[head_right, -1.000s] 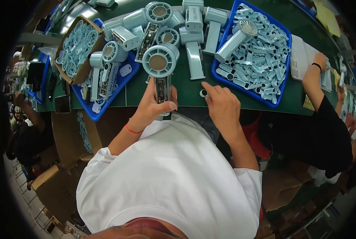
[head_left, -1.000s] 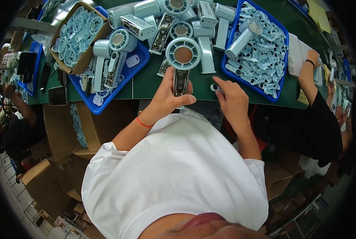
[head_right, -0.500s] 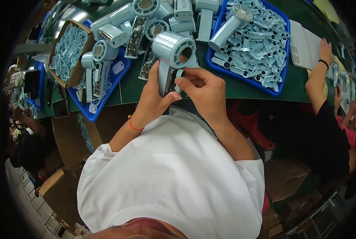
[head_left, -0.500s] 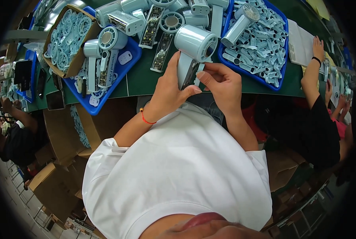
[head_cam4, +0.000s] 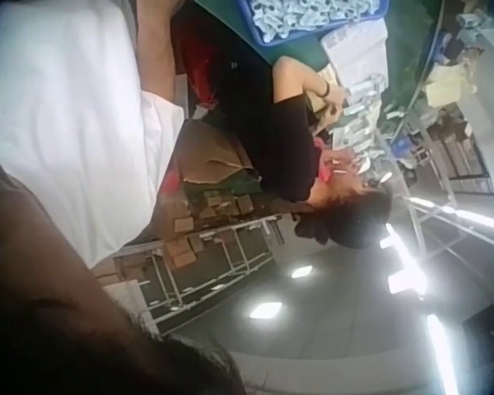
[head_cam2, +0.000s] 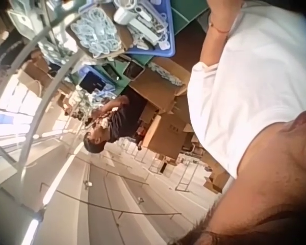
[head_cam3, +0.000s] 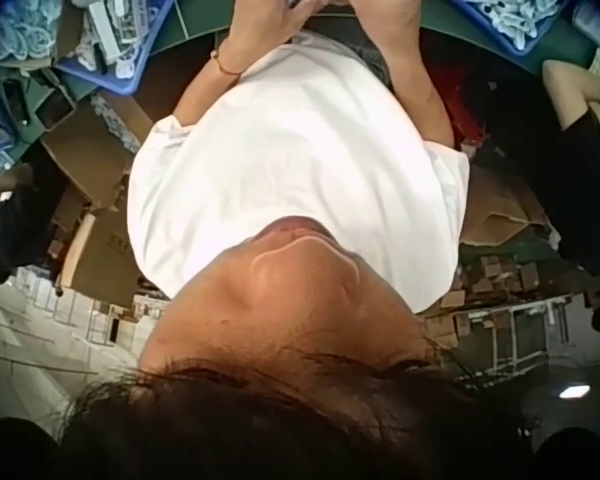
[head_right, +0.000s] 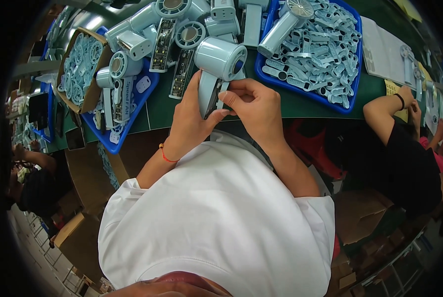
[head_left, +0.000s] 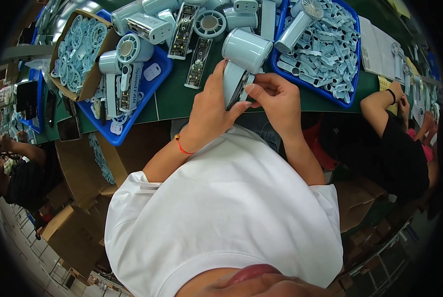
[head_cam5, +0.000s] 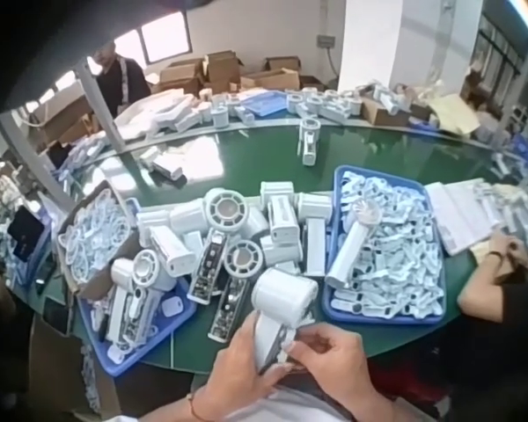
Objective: Assembling plastic hair dryer housing components on a production line.
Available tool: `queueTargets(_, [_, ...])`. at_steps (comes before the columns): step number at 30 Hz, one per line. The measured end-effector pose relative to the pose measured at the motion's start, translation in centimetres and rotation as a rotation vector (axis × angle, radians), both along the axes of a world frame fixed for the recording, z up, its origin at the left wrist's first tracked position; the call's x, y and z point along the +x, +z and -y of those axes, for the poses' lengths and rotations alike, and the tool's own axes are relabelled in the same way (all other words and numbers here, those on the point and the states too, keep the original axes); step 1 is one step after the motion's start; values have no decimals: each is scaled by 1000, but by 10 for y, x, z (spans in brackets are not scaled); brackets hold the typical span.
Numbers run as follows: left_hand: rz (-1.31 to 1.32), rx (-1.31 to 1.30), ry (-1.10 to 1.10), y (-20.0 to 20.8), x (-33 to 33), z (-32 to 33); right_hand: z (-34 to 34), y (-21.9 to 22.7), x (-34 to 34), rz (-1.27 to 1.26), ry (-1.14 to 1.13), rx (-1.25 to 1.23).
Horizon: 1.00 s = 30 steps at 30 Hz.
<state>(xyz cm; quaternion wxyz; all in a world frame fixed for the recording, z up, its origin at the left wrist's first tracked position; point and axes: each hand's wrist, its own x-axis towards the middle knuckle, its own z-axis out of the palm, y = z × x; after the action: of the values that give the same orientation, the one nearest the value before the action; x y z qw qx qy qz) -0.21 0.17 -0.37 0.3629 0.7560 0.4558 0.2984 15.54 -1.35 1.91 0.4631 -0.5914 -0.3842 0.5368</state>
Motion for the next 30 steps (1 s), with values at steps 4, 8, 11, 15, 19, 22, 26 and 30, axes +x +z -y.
queueTargets(4, [6,37,25,0,1,2,-3,3,4,67,68,-9])
queueTargets(8, [-9,79,58,2,2,4,-6,7,3,73,78,-48])
queueTargets(11, [-29,54,63,2,3,3,-7,4,3,94,86,-55])
queueTargets(15, [-27,61,55,-1,2,3,-7,3,2,87,64,-80])
queueTargets(19, [-23,57,68,-3,1,6,-3,4,-2,111,56,-44])
queueTargets(22, [-23,35,68,-2,1,2,-4,0,-4,81,29,-38])
queueTargets(26, [1,45,59,-4,1,3,-1,-6,-7,76,-5,-26])
queueTargets(30, [22,-27,81,0,3,5,-1,-3,-7,76,-15,-24])
